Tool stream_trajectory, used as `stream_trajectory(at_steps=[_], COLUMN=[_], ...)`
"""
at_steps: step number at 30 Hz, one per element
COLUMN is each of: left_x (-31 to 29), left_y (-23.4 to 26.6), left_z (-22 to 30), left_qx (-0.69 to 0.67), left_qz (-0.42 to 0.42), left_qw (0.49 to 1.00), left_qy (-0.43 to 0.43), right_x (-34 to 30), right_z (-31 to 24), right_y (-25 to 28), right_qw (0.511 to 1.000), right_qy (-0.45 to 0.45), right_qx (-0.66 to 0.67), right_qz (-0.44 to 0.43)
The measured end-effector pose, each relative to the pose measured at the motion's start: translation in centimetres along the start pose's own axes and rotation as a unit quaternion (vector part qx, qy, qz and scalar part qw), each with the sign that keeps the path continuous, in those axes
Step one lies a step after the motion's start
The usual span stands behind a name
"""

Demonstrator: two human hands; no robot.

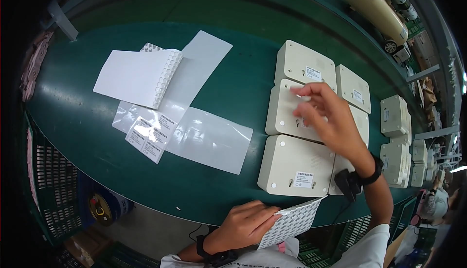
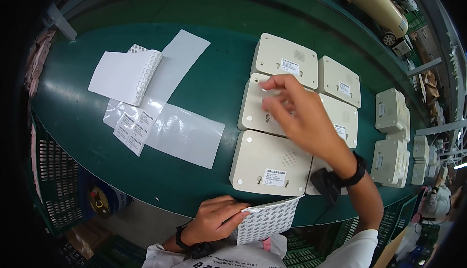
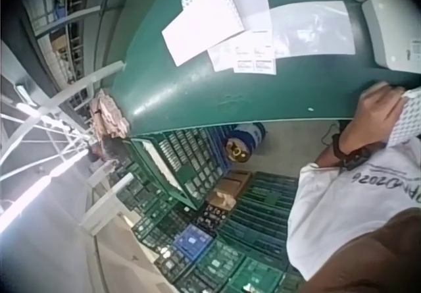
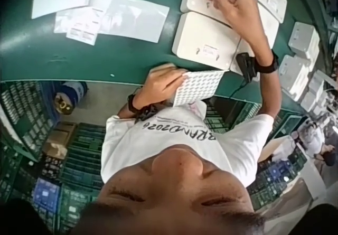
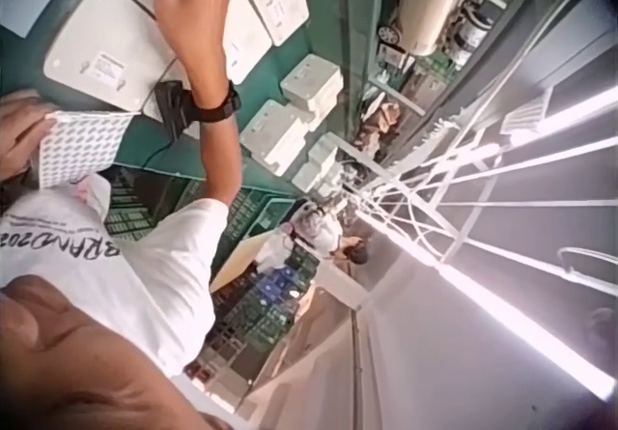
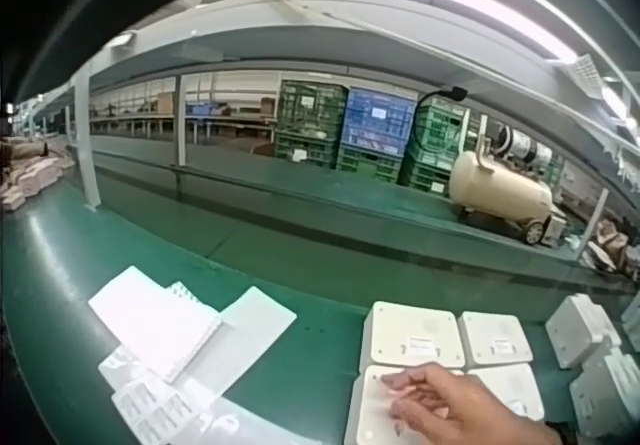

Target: The person peels labels from a sheet and sticks them onto the back of plastic enclosures. After moving the enclosures into a green crate, the person peels small adhesive pads from a strip and presses them onto the corners of the enclosures.

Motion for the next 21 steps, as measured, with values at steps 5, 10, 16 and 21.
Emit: stream_trajectory(at_steps=[5,10,16,21], left_x=[0.0,-0.2,-0.1,0.0], left_y=[0.1,0.0,0.1,0.1], left_z=[0.1,-0.1,-0.1,-0.1], left_qx=[0.003,0.008,0.009,0.007], left_qz=[-0.005,-0.005,-0.014,-0.016], left_qw=[1.0,1.0,1.0,1.0], left_qy=[0.0,0.004,0.007,0.011], right_x=[3.6,4.2,4.1,4.4], right_z=[2.4,2.7,2.7,2.6], right_y=[0.4,-0.1,-0.4,-0.3], right_qw=[0.987,0.982,0.982,0.981], right_qy=[0.08,0.1,0.095,0.095], right_qx=[-0.138,-0.161,-0.162,-0.168], right_qz=[0.016,0.017,0.02,0.033])
Point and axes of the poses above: each hand's wrist, its own x-axis towards the middle knuckle, its own y-axis out of the back of the hand, z = x × y, the point moved 2 cm from there along x, towards the middle knuckle, and after that the axes turned 7 degrees about y, right-handed, at the moved point
